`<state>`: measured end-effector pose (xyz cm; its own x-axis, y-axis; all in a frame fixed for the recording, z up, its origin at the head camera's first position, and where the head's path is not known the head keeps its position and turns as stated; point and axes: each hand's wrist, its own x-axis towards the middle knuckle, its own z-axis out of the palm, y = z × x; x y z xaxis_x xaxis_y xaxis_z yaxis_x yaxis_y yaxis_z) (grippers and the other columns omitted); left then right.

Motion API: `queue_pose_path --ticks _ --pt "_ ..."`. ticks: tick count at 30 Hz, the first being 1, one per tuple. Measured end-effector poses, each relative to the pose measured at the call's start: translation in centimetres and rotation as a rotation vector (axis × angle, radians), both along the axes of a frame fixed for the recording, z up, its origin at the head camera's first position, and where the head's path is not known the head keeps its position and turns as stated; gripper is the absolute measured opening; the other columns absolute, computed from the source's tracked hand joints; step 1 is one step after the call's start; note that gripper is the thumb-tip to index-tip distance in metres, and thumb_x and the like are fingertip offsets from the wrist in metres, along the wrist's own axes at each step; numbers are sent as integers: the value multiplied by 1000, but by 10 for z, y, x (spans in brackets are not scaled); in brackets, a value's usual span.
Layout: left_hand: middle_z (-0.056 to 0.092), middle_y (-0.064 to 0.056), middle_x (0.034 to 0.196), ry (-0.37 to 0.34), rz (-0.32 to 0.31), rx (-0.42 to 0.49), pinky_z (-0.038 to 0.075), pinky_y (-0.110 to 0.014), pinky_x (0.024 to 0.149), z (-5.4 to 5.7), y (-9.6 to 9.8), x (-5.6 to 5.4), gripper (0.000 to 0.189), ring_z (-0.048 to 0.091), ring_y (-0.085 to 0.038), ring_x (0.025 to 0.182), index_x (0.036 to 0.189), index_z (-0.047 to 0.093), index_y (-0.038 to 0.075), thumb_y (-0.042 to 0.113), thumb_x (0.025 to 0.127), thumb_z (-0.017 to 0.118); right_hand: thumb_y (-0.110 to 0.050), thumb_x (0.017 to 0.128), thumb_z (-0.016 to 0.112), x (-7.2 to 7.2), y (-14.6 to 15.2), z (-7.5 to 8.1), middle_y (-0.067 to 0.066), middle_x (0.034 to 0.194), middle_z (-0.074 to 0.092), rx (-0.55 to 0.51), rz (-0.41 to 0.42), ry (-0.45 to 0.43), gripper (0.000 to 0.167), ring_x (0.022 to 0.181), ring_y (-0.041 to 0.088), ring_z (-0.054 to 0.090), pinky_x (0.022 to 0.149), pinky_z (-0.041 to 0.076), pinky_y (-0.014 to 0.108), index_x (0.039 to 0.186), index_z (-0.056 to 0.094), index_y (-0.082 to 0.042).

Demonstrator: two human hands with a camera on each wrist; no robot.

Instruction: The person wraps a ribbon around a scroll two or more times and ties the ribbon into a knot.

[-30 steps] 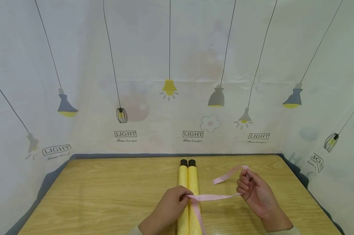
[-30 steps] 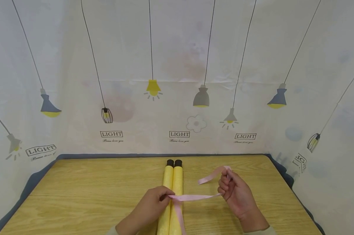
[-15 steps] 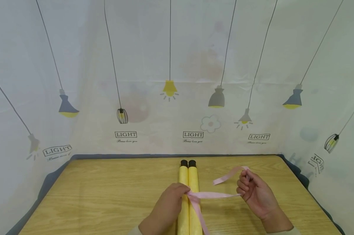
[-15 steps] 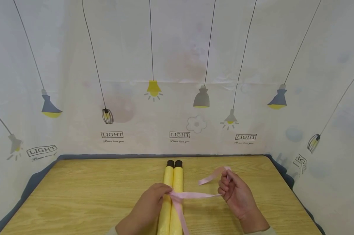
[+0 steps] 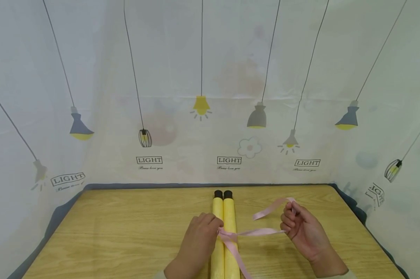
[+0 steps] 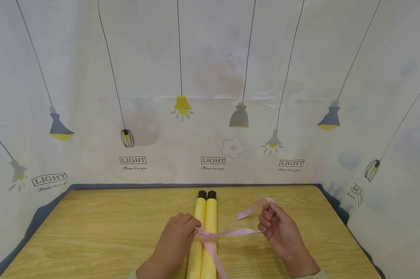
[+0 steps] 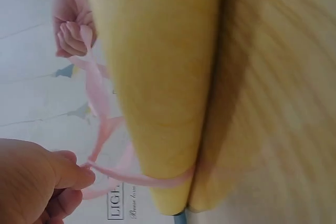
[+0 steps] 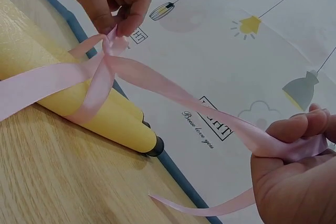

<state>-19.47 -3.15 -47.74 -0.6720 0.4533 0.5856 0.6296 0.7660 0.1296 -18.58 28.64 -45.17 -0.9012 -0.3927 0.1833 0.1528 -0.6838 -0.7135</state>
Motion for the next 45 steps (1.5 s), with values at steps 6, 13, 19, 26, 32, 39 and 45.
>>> queue_pose_path --ticks 6,13,19,26,32,39,45 --pt "60 7 90 -12 9 4 42 -21 71 6 1 4 24 54 -11 86 105 79 18 7 84 84 -29 116 24 0 0 1 -6 87 56 0 -3 -8 41 73 12 24 75 23 30 109 61 -14" --pt "68 8 97 -528 -87 286 52 -29 81 15 -1 6 6 59 -8 92 99 72 18 20 102 67 -29 116 24 0 -1 0 -6 86 57 15 -16 -14 42 73 12 26 75 23 30 108 62 -15" --pt "70 4 91 -844 -127 511 50 -24 67 19 -5 6 9 58 -8 80 97 69 17 25 101 68 -29 116 23 0 -1 -1 -7 86 58 26 -20 -15 43 72 11 27 74 23 29 107 62 -15" --pt "60 5 82 -951 -152 557 40 -20 54 22 -14 1 19 48 -9 68 87 61 14 26 97 71 -30 116 25 -1 0 -3 -7 85 57 46 -35 -22 41 72 12 27 74 23 30 107 62 -16" --pt "72 0 85 -972 -200 608 45 -23 59 32 -27 -3 27 66 -11 79 85 59 9 29 102 66 -28 116 23 -2 2 -4 -7 85 57 23 -39 -18 43 72 12 27 74 23 29 107 63 -15" --pt "59 0 72 -1035 -197 795 51 -23 60 47 -53 -8 33 60 -14 66 97 61 0 32 102 67 -27 116 24 -2 3 -1 -5 84 57 -11 -29 -21 43 73 11 27 72 27 26 107 63 -13" --pt "55 0 74 -1017 -97 928 51 -24 56 66 -79 -6 31 53 -11 56 102 63 1 31 101 70 -28 116 24 -2 6 -1 -5 85 58 -38 -18 -17 44 73 12 26 72 28 26 107 64 -12"
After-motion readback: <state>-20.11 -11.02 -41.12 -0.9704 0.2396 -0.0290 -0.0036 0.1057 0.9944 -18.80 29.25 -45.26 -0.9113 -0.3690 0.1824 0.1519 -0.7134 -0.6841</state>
